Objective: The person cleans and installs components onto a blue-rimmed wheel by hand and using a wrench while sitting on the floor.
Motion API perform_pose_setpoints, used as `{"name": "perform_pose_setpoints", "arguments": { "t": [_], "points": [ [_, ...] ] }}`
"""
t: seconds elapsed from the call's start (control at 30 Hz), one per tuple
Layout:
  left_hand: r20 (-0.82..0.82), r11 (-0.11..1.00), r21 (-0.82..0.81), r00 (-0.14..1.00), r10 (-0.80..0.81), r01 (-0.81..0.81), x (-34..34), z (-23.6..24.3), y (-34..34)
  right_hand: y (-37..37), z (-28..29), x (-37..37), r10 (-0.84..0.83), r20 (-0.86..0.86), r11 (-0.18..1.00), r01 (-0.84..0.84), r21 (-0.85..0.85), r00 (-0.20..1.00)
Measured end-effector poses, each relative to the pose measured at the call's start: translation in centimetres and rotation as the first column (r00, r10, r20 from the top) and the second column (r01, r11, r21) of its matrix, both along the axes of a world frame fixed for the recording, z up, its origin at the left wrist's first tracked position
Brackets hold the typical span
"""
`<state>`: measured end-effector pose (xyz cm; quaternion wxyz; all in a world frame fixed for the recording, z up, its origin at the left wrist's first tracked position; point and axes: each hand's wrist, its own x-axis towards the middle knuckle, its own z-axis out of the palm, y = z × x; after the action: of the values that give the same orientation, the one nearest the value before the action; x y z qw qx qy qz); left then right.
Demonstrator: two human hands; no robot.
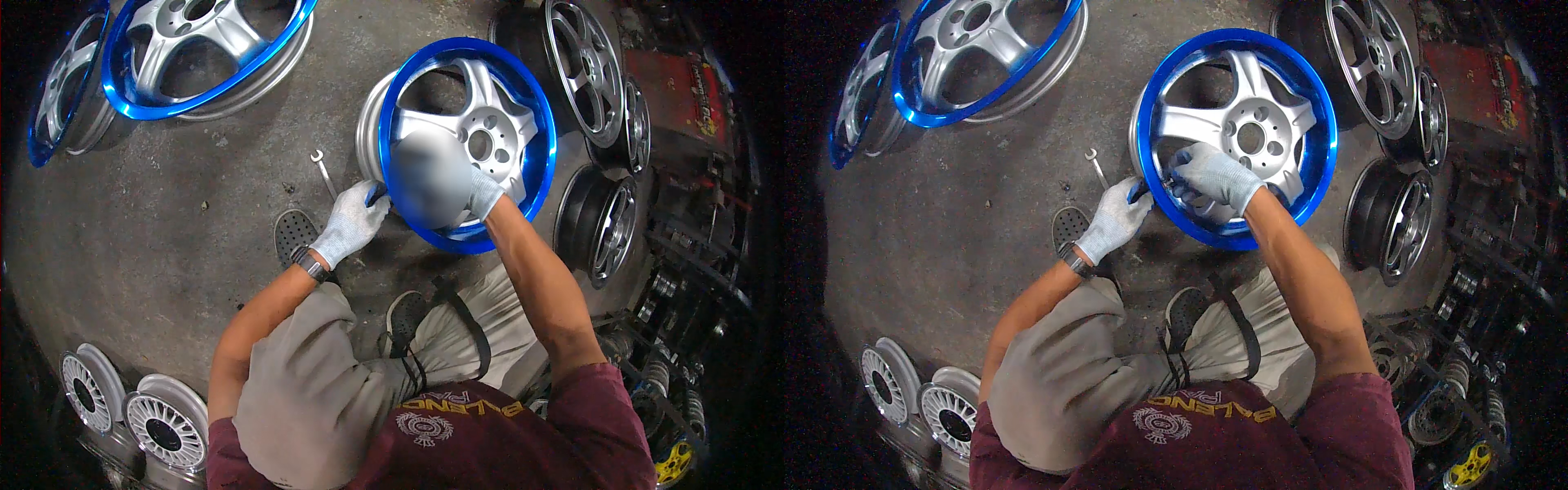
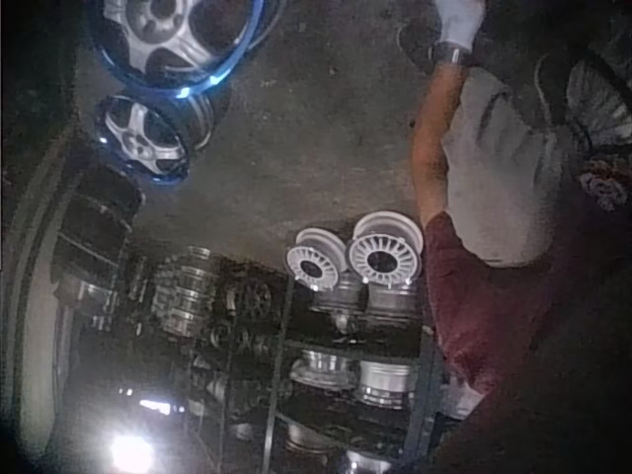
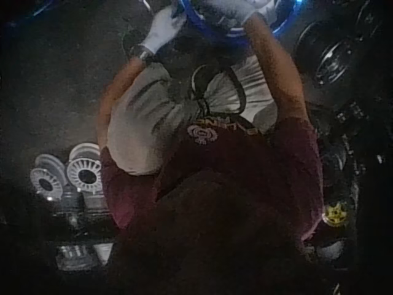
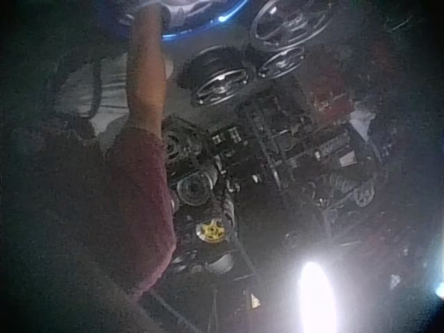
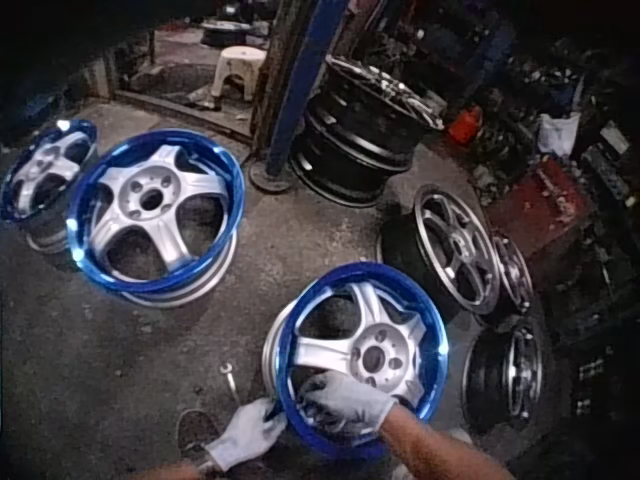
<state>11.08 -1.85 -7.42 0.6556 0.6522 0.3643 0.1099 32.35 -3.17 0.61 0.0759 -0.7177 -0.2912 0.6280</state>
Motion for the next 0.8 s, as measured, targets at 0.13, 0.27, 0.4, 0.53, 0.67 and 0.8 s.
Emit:
{"name": "perform_pose_setpoints", "arguments": {
  "t": [0.13, 0.27, 0.4, 0.53, 0.67, 0.8],
  "points": [
    [0.016, 1.0, 0.014, 1.0, -0.004, 0.004, 0.1, 0.2, 0.1, -0.2, -0.3, -0.2, 0.012, 0.051, 1.0, -0.013, 0.013, 0.999],
    [-0.005, 1.0, -0.009, 1.0, -0.011, 0.011, 0.4, 0.7, 0.2, -0.6, -1.0, 0.5, 0.217, 0.174, 0.971, -0.23, 0.061, 0.961],
    [-0.002, 1.0, -0.019, 1.0, 0.016, -0.016, 0.2, 0.3, -0.1, 0.1, -0.4, -0.1, 0.439, 0.278, 0.882, -0.468, 0.048, 0.855],
    [0.001, 1.0, -0.009, 1.0, 0.022, -0.022, 0.1, 0.4, -0.1, 0.4, 0.1, -0.2, 0.431, 0.235, 0.897, -0.441, -0.011, 0.871],
    [-0.002, 1.0, 0.012, 1.0, 0.002, -0.002, 0.3, 0.4, 0.0, -0.4, -1.0, 0.6, 0.249, 0.079, 0.967, -0.253, 0.037, 0.965],
    [0.018, 1.0, 0.03, 1.0, 0.007, -0.007, 0.1, 0.3, 0.0, -0.8, -1.7, 0.1, 0.103, 0.132, 0.988, -0.117, 0.099, 0.986]
  ]
}}
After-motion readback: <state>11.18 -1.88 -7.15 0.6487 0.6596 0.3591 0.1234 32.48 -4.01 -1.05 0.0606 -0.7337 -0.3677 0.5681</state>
